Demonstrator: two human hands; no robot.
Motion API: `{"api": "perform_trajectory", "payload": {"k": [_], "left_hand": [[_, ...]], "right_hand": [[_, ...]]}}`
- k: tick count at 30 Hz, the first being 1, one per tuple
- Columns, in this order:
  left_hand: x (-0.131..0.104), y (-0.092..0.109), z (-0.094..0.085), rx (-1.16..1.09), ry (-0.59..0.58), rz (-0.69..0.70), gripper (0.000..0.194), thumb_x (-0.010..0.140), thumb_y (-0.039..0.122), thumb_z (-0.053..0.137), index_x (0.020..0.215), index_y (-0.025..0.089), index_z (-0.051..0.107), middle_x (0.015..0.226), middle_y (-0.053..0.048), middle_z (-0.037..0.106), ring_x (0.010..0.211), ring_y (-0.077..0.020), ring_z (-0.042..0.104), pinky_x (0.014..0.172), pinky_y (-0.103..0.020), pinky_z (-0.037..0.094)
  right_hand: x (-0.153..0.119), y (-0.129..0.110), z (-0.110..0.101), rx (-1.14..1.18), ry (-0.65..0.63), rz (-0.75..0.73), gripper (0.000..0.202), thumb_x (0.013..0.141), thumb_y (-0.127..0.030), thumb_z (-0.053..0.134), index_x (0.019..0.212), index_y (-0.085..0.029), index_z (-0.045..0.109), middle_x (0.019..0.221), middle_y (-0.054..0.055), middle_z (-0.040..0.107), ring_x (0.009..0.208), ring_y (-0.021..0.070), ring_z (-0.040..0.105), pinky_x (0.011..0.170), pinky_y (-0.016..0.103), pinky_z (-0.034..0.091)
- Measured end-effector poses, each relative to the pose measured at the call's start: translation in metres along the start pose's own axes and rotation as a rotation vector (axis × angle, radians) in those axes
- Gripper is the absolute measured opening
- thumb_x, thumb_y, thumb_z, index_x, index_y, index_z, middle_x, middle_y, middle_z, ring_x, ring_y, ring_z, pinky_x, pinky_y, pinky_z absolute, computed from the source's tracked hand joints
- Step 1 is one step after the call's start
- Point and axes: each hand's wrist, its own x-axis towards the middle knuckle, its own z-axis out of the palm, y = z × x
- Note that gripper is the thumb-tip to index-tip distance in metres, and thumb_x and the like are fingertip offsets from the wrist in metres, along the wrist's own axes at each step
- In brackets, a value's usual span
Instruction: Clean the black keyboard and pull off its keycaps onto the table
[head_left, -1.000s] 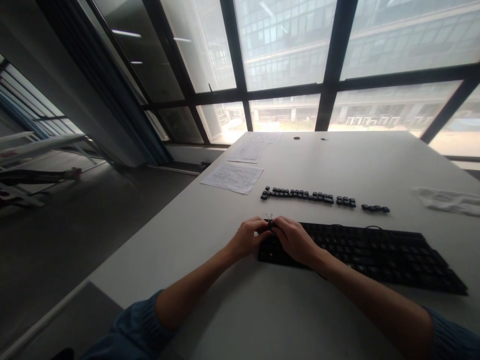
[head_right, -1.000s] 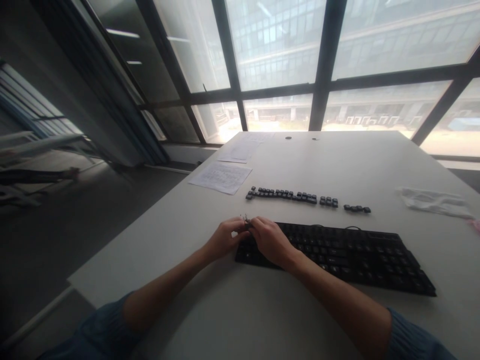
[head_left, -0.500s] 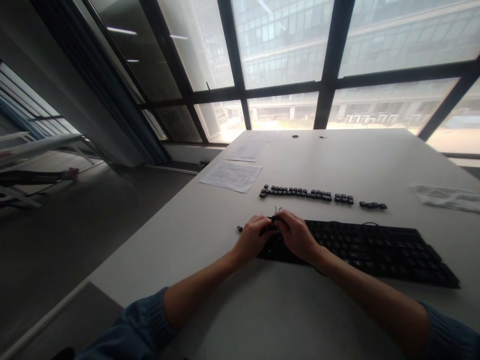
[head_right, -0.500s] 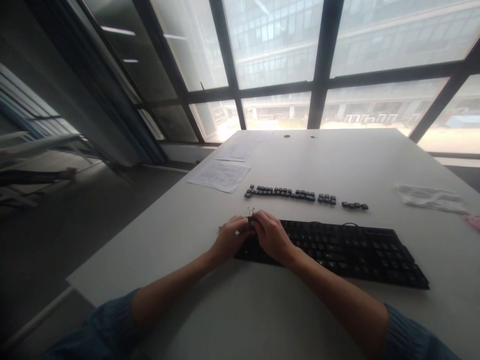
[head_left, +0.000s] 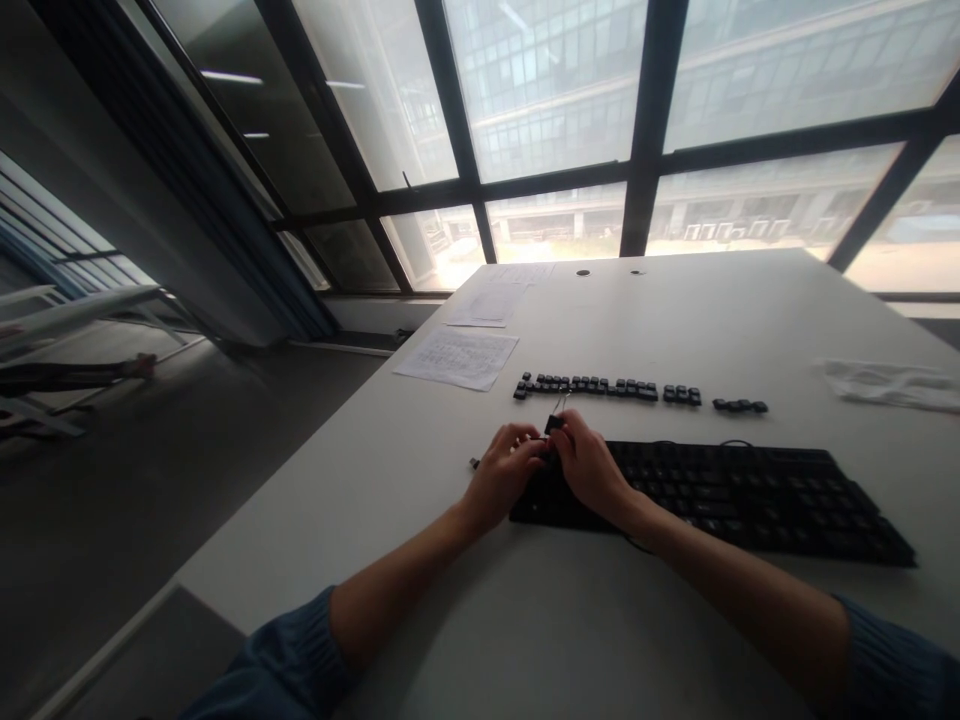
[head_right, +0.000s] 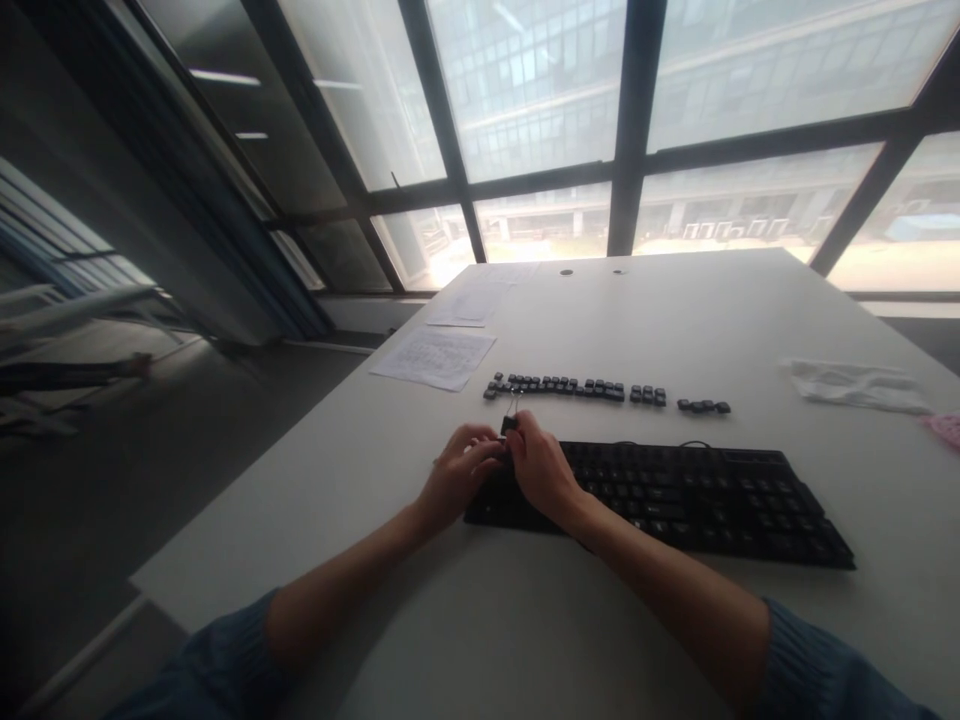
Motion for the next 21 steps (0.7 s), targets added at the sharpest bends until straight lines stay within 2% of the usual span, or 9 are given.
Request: {"api": "perform_trajectory", "payload": {"k": [3,5,8,11,15,21], "left_hand": [[0.015,-0.004,-0.005,-0.035,0.035,-0.039,0.015,0.091,0.033,0.063,0.099,0.023,0.07,0.107,-0.008,0.06,0.1,-0.0224,0.055,0.091,-0.037,0.049],[0.033,-0.016,-0.009,-0.036,0.094,-0.105,0.014,0.087,0.032,0.068,0.096,0.023,0.072,0.106,-0.008,0.059,0.103,-0.0237,0.054,0.095,-0.039,0.047],[0.063,-0.045,-0.006,0.106,0.175,-0.188,0.013,0.082,0.028,0.074,0.094,0.025,0.075,0.108,-0.007,0.058,0.105,-0.0247,0.052,0.1,-0.043,0.042],[0.082,-0.075,0.007,0.211,0.14,-0.237,0.013,0.076,0.026,0.08,0.089,0.029,0.078,0.113,-0.006,0.056,0.105,-0.0264,0.048,0.1,-0.045,0.039],[0.088,-0.096,0.025,0.264,0.11,-0.247,0.016,0.072,0.028,0.083,0.088,0.033,0.08,0.118,-0.005,0.055,0.109,-0.0291,0.044,0.098,-0.047,0.038],[0.086,-0.102,0.032,0.285,0.095,-0.248,0.017,0.073,0.03,0.082,0.09,0.035,0.08,0.119,-0.006,0.055,0.112,-0.0306,0.043,0.093,-0.047,0.038]], "right_hand": [[0.0,0.001,0.0,0.007,0.041,0.025,0.012,0.096,-0.03,0.038,0.091,-0.023,0.047,0.069,-0.001,0.06,0.06,0.0158,0.053,0.061,0.026,0.036],[0.001,0.001,0.0,0.04,0.073,0.037,0.012,0.096,-0.029,0.039,0.089,-0.023,0.046,0.067,-0.002,0.06,0.059,0.0156,0.054,0.061,0.026,0.037],[0.003,0.0,-0.001,0.086,0.107,0.043,0.012,0.095,-0.03,0.039,0.088,-0.023,0.047,0.069,-0.001,0.061,0.061,0.0159,0.056,0.063,0.027,0.039],[0.004,0.0,-0.001,0.104,0.11,0.056,0.012,0.095,-0.03,0.04,0.087,-0.023,0.047,0.07,0.0,0.062,0.063,0.0164,0.057,0.064,0.027,0.04],[0.005,0.002,0.0,0.126,0.107,0.077,0.012,0.095,-0.03,0.041,0.086,-0.023,0.046,0.07,-0.001,0.062,0.064,0.0165,0.058,0.064,0.027,0.04],[0.005,0.001,0.0,0.143,0.089,0.108,0.011,0.096,-0.03,0.042,0.088,-0.023,0.047,0.072,0.0,0.063,0.066,0.0171,0.059,0.066,0.028,0.041]]}}
